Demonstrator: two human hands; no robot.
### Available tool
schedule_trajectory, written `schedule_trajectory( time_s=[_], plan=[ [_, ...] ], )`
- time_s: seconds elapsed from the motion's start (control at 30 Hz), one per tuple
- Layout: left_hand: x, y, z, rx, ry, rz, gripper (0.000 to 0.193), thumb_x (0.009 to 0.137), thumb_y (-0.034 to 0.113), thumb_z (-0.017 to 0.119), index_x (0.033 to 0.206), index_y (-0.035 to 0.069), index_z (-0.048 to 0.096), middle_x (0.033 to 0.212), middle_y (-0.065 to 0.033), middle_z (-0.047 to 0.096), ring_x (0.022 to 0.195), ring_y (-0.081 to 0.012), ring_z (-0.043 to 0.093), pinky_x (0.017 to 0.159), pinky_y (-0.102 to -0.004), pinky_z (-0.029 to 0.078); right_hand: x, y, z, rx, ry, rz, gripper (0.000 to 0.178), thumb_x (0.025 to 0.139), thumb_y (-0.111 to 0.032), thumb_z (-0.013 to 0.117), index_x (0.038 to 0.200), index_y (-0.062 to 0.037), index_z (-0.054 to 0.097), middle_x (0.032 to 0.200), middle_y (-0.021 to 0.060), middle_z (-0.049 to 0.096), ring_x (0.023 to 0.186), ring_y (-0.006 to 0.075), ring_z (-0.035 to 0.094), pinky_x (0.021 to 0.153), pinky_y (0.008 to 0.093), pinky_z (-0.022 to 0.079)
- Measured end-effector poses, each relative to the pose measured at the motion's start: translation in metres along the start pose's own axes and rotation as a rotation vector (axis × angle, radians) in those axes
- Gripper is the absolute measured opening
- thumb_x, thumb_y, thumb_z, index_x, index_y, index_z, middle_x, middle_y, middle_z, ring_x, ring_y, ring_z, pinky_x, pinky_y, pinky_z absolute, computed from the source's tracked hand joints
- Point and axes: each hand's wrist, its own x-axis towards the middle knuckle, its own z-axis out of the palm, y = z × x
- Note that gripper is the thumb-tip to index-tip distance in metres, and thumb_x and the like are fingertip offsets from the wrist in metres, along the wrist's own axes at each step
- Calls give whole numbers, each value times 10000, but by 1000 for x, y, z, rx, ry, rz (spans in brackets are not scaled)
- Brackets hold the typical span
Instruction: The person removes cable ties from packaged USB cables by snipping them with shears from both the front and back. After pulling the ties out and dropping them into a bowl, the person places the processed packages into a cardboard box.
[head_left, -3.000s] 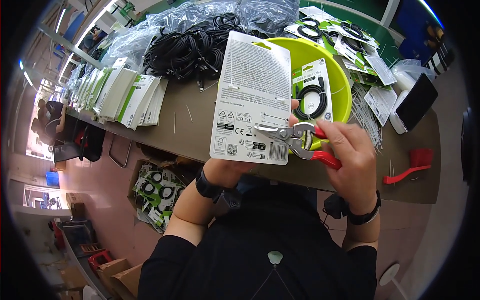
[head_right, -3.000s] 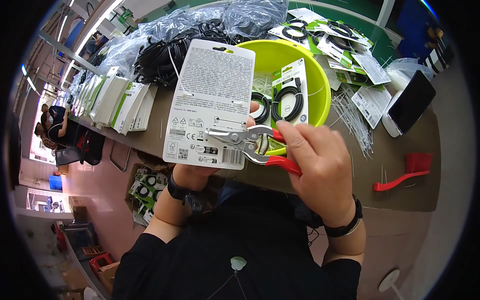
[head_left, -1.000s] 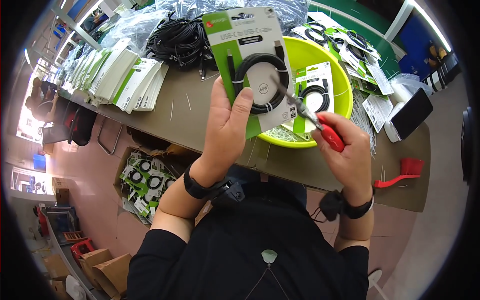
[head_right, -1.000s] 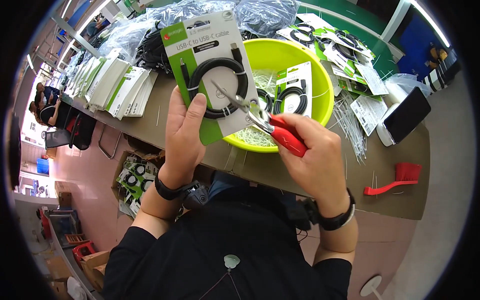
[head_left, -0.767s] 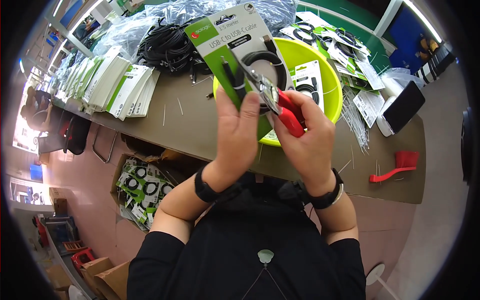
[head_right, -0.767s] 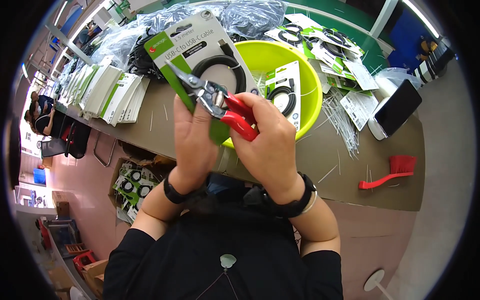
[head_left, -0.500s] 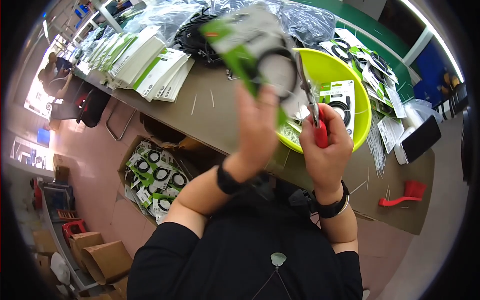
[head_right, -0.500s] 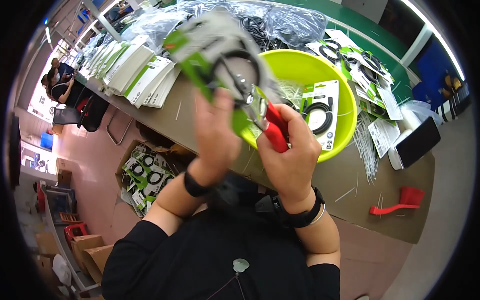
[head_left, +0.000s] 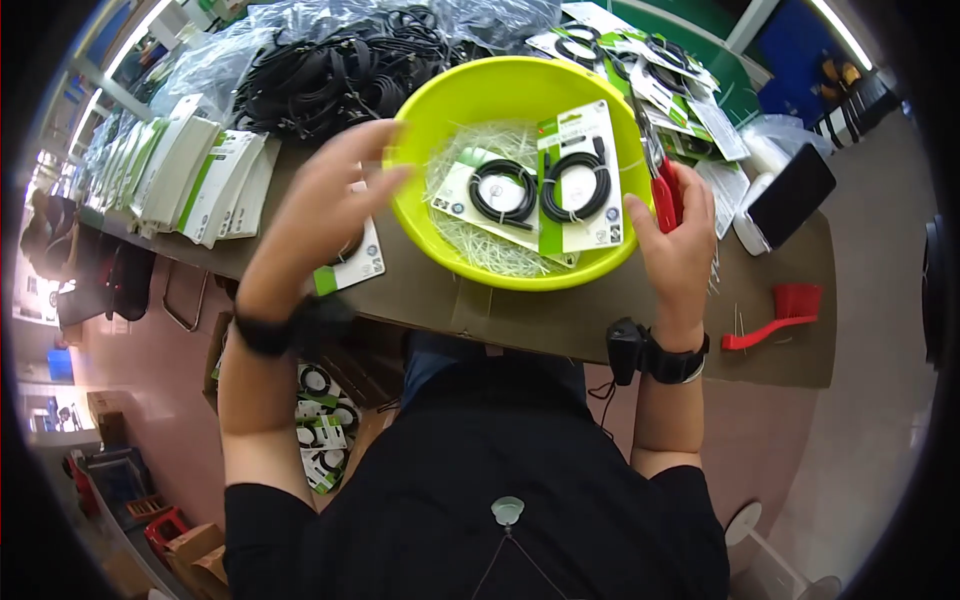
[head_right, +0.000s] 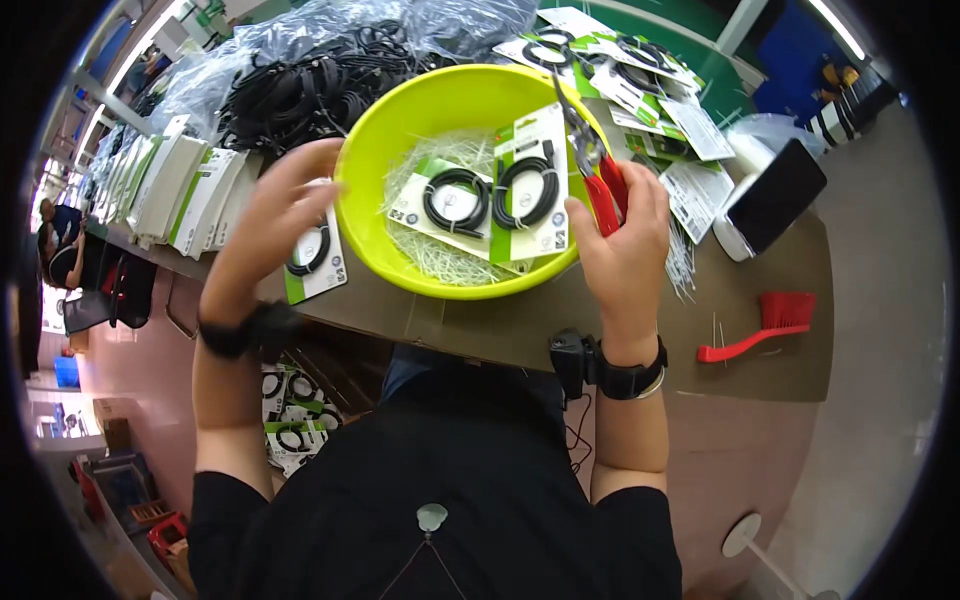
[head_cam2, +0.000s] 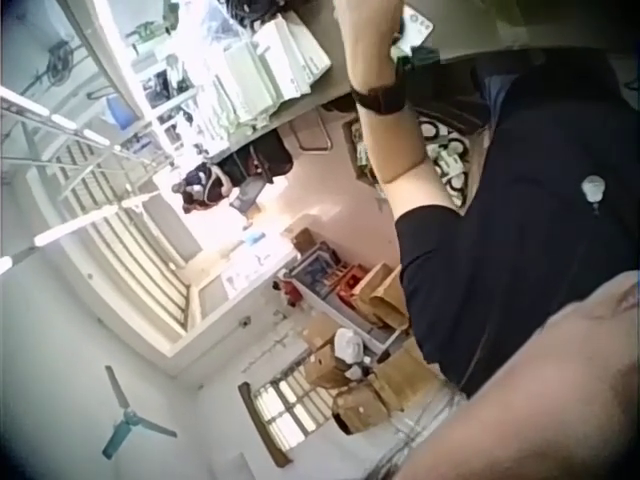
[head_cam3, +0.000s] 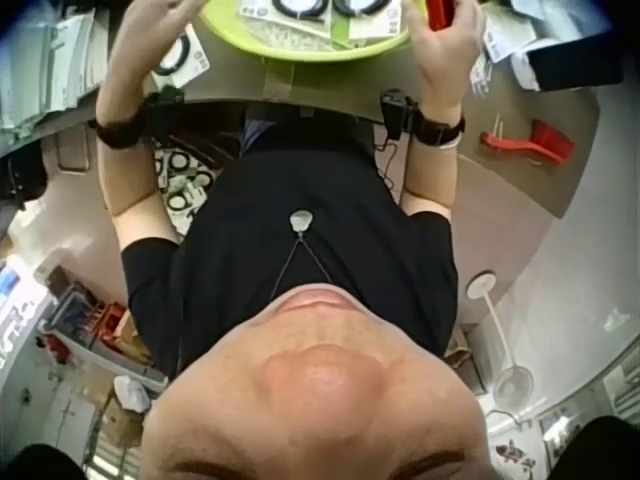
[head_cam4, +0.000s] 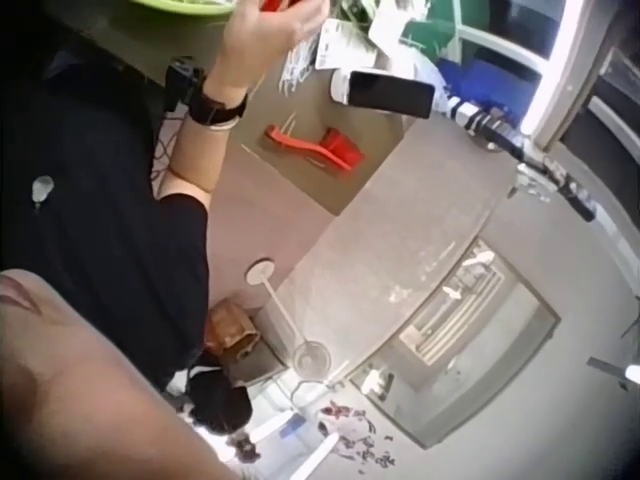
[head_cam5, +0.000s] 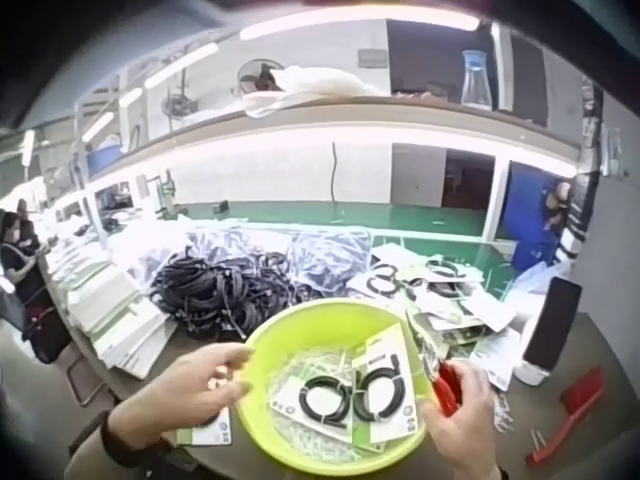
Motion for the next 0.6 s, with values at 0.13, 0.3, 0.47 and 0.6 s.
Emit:
schedule_trajectory(
  time_s=[0.13,0.3,0.47,0.6],
  plan=[
    [81,29,80,250,-464,31,452,798,366,624,984,-47,619,860,-232,648,846,-385,622,763,-389,496,-8,18,7,104,15,95,496,762,-67,688,1207,44,501,1130,140,586,1022,207,582,899,312,460],
    [115,33,121,329,-671,-278,412,790,345,639,926,-44,649,786,-171,637,767,-248,628,671,-355,508,-14,9,2,93,-35,187,482,775,-70,658,1213,45,492,1126,149,591,1026,209,588,899,318,460],
    [132,18,123,106,-544,-424,298,779,241,693,917,-20,647,895,-129,644,743,-190,599,619,-340,502,-8,2,5,95,-42,192,478,790,-91,659,1216,45,491,1128,153,593,1018,204,593,897,316,462],
    [134,-7,116,-188,-477,-477,434,785,179,691,1130,-31,532,1027,-151,612,799,-209,603,638,-327,508,-5,6,6,178,-46,231,477,804,-106,662,1223,45,490,1138,153,589,1021,202,588,899,313,460]
  ],
)
